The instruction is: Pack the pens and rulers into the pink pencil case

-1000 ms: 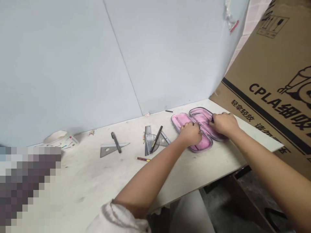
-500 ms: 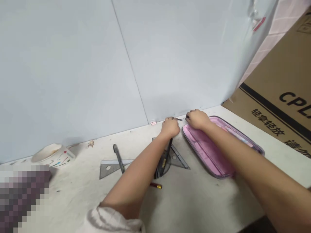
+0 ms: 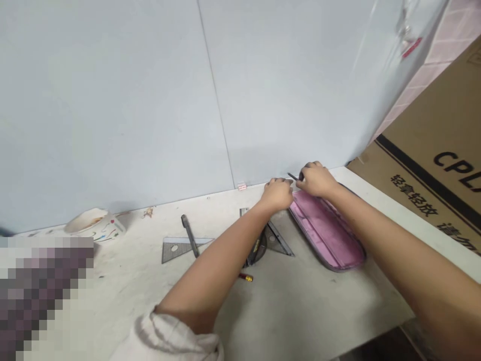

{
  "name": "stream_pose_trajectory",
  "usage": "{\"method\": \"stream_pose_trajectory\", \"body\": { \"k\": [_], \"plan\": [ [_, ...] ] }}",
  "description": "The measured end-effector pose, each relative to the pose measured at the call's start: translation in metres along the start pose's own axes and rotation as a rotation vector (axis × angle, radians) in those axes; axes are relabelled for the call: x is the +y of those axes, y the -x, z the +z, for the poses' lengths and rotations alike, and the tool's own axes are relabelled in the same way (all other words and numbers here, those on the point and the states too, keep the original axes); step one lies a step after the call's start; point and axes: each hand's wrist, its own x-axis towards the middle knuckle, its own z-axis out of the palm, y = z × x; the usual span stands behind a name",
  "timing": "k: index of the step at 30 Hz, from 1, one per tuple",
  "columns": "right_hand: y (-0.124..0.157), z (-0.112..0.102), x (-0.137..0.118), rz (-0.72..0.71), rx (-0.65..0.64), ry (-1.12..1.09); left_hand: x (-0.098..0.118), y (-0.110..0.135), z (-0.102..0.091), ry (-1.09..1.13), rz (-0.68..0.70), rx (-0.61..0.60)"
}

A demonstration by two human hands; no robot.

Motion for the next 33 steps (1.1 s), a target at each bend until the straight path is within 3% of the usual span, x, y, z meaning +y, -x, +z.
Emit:
{"method": "stream_pose_trajectory", "body": {
  "k": [4, 9, 13, 16, 20, 23, 28, 33],
  "plan": [
    [0.054, -0.012, 0.037, 0.061, 0.019, 0.054, 0.054, 0.014, 0.0, 0.041, 0.126, 0.007],
    [0.123, 0.002, 0.068, 0.123, -0.087, 0.153, 0.109, 0.043, 0.028, 0.019, 0.262, -0.06],
    [0.153, 0.015, 0.079, 0.159, -0.165, 0.188, 0.128, 0.064, 0.045, 0.024, 0.28, -0.09],
    [0.158, 0.017, 0.08, 0.17, -0.194, 0.199, 0.127, 0.078, 0.043, 0.031, 0.277, -0.074],
    [0.149, 0.005, 0.064, 0.15, -0.122, 0.181, 0.105, 0.096, 0.024, 0.04, 0.268, 0.005],
    [0.139, -0.008, 0.033, 0.065, -0.064, 0.114, 0.071, 0.11, 0.0, 0.074, 0.189, 0.031],
    [0.133, -0.019, -0.05, -0.182, 0.011, -0.077, -0.005, 0.14, -0.034, 0.111, -0.038, 0.106],
    [0.139, -0.007, -0.131, -0.49, 0.05, -0.258, -0.056, 0.185, -0.04, 0.083, -0.108, 0.061]
  ]
}}
